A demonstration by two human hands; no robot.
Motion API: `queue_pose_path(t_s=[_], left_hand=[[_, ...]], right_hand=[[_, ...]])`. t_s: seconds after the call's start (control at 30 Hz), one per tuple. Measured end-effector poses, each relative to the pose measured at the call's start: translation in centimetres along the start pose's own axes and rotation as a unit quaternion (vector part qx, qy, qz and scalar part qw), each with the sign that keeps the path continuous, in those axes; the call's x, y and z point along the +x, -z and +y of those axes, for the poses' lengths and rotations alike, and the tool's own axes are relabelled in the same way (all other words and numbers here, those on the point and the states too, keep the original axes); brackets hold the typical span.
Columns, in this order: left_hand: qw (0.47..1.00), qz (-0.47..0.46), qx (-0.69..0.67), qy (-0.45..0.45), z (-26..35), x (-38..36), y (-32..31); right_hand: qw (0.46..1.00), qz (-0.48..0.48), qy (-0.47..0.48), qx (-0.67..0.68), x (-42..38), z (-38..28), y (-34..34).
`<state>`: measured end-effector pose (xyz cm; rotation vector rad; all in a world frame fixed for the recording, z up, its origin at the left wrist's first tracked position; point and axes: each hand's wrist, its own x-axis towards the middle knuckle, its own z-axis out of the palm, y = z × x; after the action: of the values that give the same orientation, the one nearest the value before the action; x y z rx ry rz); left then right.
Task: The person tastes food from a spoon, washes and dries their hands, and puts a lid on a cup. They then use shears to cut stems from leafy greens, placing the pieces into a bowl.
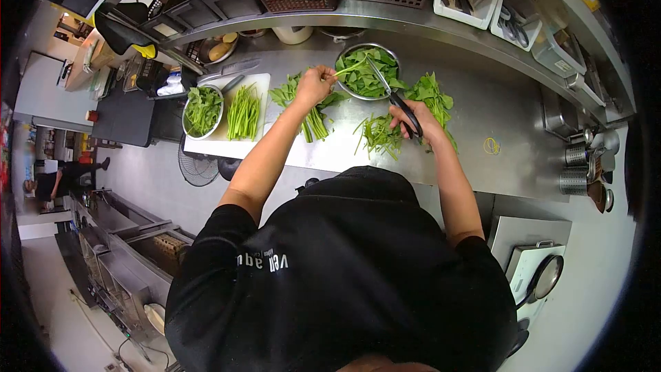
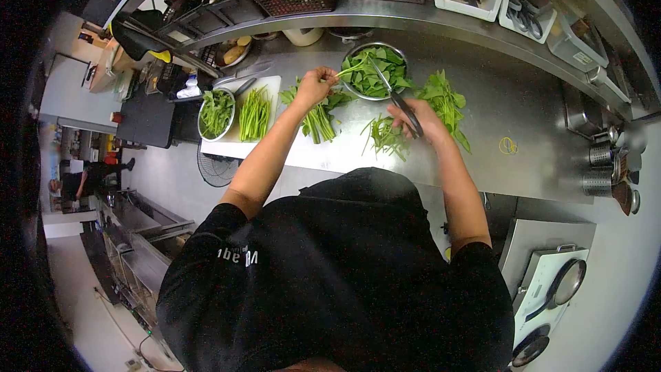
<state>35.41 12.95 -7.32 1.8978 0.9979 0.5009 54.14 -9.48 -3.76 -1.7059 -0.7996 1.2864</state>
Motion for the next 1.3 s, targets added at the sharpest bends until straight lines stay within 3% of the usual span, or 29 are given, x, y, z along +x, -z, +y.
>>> queue_pose_path(t_s=[0.47,0.57,0.67,0.73,0.9,1.0,1.17,1.3], left_hand=[[1.000,-0.023,-0.005,-0.010,-2.3,0.5,0.1],[0.998,-0.005,0.043,-0.046,-2.5,0.6,0.0],[1.000,-0.010,0.022,-0.004,-1.5,0.0,0.1],[0.996,-0.006,-0.080,0.042,-1.5,-0.3,0.2],[0.996,0.051,-0.059,0.046,-2.8,-1.2,1.7],[0.994,0.078,-0.067,0.047,-4.0,-1.7,3.0],[0.990,0.090,-0.099,0.043,-4.3,-4.2,6.7],[0.976,0.122,-0.154,0.091,-4.8,-7.0,10.7]], right_hand=[[1.000,0.000,-0.015,-0.004,0.2,-0.4,-0.6],[1.000,0.007,-0.017,-0.007,0.1,-0.4,-0.5],[1.000,0.005,-0.010,0.028,-0.1,-0.3,-0.6],[0.999,-0.006,0.008,0.039,-0.4,-0.3,-1.1],[0.995,-0.098,0.021,0.003,-0.5,-1.2,-4.7],[0.989,-0.116,0.027,-0.085,0.9,-1.7,-8.0],[0.985,-0.126,0.021,-0.118,2.5,-4.3,-11.8],[0.976,-0.165,0.029,-0.141,4.3,-6.1,-15.2]])
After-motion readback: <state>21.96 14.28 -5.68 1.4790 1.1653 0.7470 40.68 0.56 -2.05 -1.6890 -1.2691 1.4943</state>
